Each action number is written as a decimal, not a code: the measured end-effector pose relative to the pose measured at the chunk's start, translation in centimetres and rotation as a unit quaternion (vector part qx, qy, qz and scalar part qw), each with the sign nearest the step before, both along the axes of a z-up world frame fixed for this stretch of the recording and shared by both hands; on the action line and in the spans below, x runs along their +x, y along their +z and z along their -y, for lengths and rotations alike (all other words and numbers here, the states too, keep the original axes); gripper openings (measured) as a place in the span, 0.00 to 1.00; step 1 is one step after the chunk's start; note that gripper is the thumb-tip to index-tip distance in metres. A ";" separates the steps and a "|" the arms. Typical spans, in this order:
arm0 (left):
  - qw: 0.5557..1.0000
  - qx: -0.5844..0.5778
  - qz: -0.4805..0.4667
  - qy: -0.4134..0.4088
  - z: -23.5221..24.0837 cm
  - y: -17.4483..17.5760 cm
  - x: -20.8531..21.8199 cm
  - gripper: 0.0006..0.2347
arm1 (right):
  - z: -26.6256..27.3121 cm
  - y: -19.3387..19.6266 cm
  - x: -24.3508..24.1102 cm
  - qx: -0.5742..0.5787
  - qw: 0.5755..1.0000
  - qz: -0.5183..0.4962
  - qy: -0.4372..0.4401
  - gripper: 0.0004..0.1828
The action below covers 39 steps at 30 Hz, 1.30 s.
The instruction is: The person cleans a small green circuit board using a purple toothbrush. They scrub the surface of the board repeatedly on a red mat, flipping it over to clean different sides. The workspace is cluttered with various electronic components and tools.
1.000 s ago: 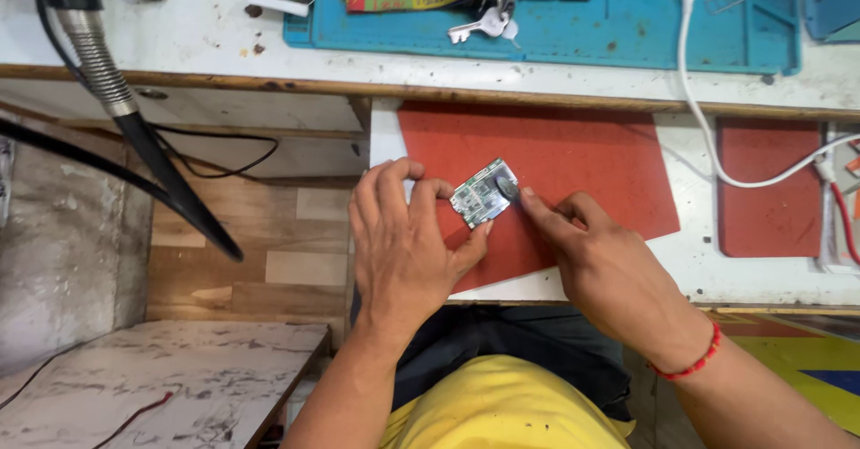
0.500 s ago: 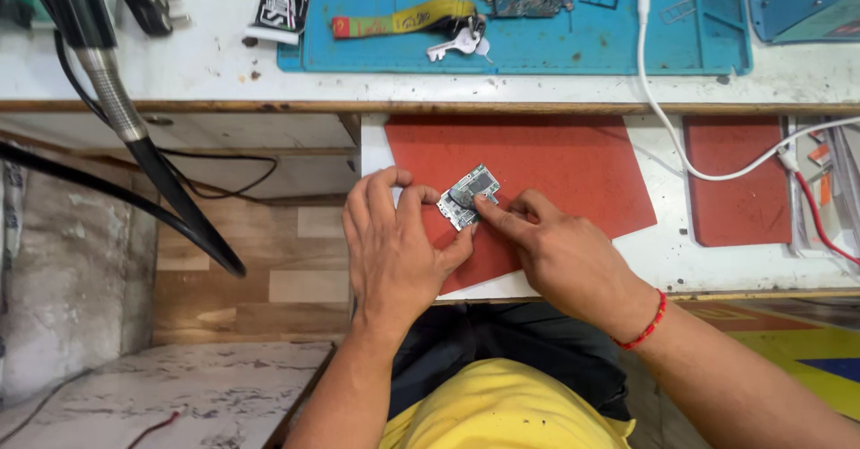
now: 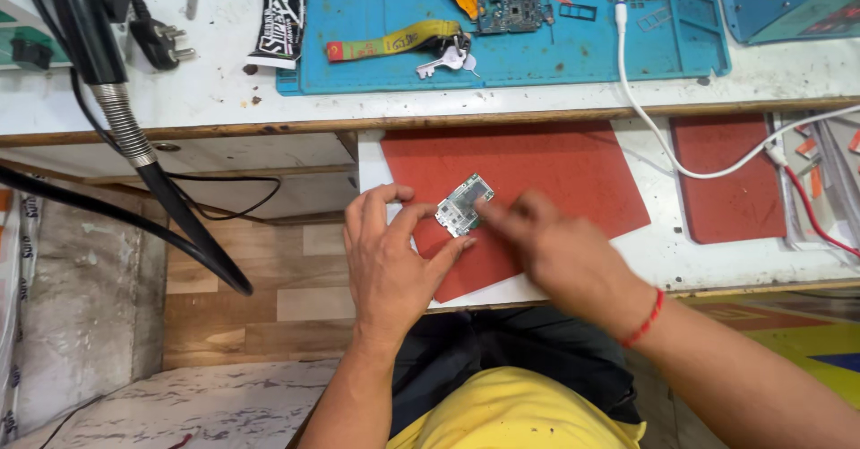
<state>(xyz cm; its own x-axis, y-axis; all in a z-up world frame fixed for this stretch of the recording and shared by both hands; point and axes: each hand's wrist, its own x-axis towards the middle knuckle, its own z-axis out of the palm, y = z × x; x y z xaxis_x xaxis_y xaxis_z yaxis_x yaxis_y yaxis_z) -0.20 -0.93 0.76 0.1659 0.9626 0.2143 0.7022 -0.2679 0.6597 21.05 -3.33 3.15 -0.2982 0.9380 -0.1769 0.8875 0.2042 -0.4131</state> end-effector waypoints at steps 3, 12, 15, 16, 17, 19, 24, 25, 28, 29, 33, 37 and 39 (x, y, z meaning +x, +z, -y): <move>1.000 0.008 0.011 -0.001 0.1 -0.2 0.1 0.19 | -0.7 -0.2 -0.2 0.038 0.998 0.024 -0.050 0.39; 0.999 0.012 0.048 -0.008 -0.2 -0.2 -0.5 0.18 | 0.5 -0.3 -1.6 0.040 0.998 -0.016 0.055 0.38; 0.999 0.007 0.049 -0.006 -0.1 -0.2 -0.6 0.19 | -1.2 0.2 -0.2 0.053 0.997 0.032 -0.056 0.37; 0.999 0.007 0.046 -0.001 -0.1 -0.1 -0.5 0.19 | -1.0 0.4 -0.4 0.036 0.998 0.035 -0.025 0.39; 0.999 0.008 0.051 -0.003 -0.2 -0.1 -0.4 0.19 | -0.5 0.5 -0.6 0.019 0.999 0.038 0.007 0.40; 0.999 0.007 0.051 -0.009 -0.1 0.1 -0.5 0.17 | -0.3 0.6 -1.1 0.008 1.000 0.015 0.016 0.39; 0.999 0.019 0.045 -0.007 -0.1 0.0 -0.3 0.18 | 0.0 0.6 -1.5 0.051 0.999 0.003 0.002 0.37; 0.999 0.024 0.044 -0.007 -0.1 0.1 -0.4 0.17 | -0.2 0.6 -1.5 0.042 0.999 0.004 -0.005 0.37; 0.999 0.034 0.037 -0.009 -0.2 -0.1 -0.4 0.18 | 0.0 0.5 -1.4 0.030 0.999 -0.002 -0.035 0.35; 0.999 0.029 0.035 -0.012 -0.3 0.0 -0.5 0.18 | -0.2 0.5 -1.3 0.051 0.998 -0.010 -0.045 0.35; 0.999 0.037 0.025 -0.005 -0.2 0.3 -0.3 0.17 | 0.8 0.3 -1.9 0.005 0.999 0.025 0.035 0.39; 0.999 0.042 0.016 0.000 0.3 -0.5 -0.4 0.18 | 0.2 0.1 -0.5 0.040 0.999 0.003 -0.028 0.32; 0.999 0.044 0.004 0.003 0.3 -0.6 -0.5 0.18 | 0.8 0.3 -1.1 0.031 0.998 -0.034 0.039 0.34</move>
<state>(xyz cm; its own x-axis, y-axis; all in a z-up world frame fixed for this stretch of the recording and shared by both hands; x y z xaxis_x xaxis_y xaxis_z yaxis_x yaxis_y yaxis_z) -0.74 -1.19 0.14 0.1588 0.9406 0.2999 0.6986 -0.3217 0.6391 19.97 -4.11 3.44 -0.3799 0.9200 -0.0967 0.8385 0.2983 -0.4561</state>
